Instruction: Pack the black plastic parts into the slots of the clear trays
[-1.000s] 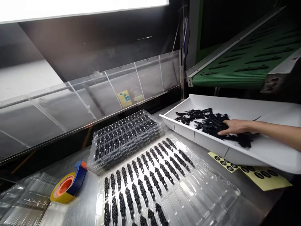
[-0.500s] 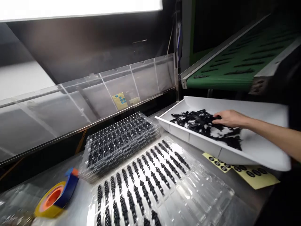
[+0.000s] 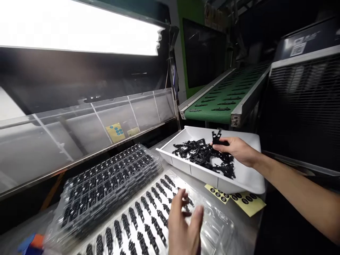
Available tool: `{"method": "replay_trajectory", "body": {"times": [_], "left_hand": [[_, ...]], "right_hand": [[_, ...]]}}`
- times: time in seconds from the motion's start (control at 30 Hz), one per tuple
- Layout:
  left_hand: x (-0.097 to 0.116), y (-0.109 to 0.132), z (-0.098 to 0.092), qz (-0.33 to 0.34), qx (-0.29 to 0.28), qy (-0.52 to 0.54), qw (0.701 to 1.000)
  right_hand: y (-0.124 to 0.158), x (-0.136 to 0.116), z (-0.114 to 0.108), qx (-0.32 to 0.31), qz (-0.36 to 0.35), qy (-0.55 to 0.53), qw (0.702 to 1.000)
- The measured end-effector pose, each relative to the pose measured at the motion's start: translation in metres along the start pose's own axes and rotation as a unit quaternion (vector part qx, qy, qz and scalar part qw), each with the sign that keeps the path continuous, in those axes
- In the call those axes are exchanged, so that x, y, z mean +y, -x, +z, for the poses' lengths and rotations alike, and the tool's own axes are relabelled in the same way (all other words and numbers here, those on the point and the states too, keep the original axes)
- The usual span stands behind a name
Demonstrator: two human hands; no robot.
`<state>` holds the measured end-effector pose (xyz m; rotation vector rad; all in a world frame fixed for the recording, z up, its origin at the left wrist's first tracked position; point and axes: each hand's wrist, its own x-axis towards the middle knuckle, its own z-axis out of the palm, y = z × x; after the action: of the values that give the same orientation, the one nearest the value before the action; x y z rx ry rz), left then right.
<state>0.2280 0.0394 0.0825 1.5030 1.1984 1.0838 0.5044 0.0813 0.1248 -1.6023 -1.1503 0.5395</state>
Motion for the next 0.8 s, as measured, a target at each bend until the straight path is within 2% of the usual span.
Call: {"method": "replay_trajectory", "body": {"times": [0.03,0.1,0.13,0.17,0.23,0.3,0.37,0.43,0.53,0.6,0.7,0.73,0.8], "left_hand": [[0.004,-0.006,0.008,-0.032,-0.05,0.076,0.995],[0.006,-0.014,0.013,-0.057,-0.129,0.217,0.966],[0.001,-0.015,0.011,-0.067,-0.149,0.274,0.948],[-0.007,-0.013,0.006,-0.08,-0.141,0.31,0.937],[-0.029,-0.004,-0.01,-0.129,-0.061,0.328,0.934],[-0.054,0.008,-0.028,-0.186,0.065,0.312,0.929],[-0.073,0.018,-0.046,-0.214,0.167,0.308,0.912],[-0.082,0.025,-0.063,-0.221,0.226,0.315,0.895],[-0.081,0.034,-0.084,-0.228,0.257,0.313,0.886],[-0.08,0.041,-0.095,-0.232,0.275,0.302,0.883],[-0.083,0.056,-0.104,-0.235,0.296,0.282,0.882],[-0.085,0.062,-0.105,-0.236,0.3,0.277,0.882],[-0.09,0.071,-0.106,-0.24,0.31,0.271,0.879]], "right_hand": [[0.017,-0.008,0.014,-0.048,-0.016,-0.055,0.997],[0.057,-0.02,0.049,-0.166,-0.033,-0.14,0.976],[0.077,-0.023,0.067,-0.211,-0.037,-0.143,0.966],[0.096,-0.024,0.084,-0.261,-0.049,-0.113,0.957],[0.125,-0.021,0.115,-0.291,-0.075,-0.021,0.954],[0.143,-0.011,0.138,-0.312,-0.068,0.045,0.946],[0.15,0.002,0.154,-0.342,-0.042,0.059,0.937],[0.152,0.012,0.164,-0.352,-0.039,0.061,0.933],[0.151,0.014,0.177,-0.346,-0.113,0.118,0.924],[0.15,0.006,0.188,-0.367,-0.156,0.221,0.89],[0.148,-0.008,0.203,-0.392,-0.17,0.369,0.826],[0.148,-0.012,0.207,-0.394,-0.172,0.377,0.82],[0.149,-0.016,0.209,-0.402,-0.167,0.325,0.839]]}}
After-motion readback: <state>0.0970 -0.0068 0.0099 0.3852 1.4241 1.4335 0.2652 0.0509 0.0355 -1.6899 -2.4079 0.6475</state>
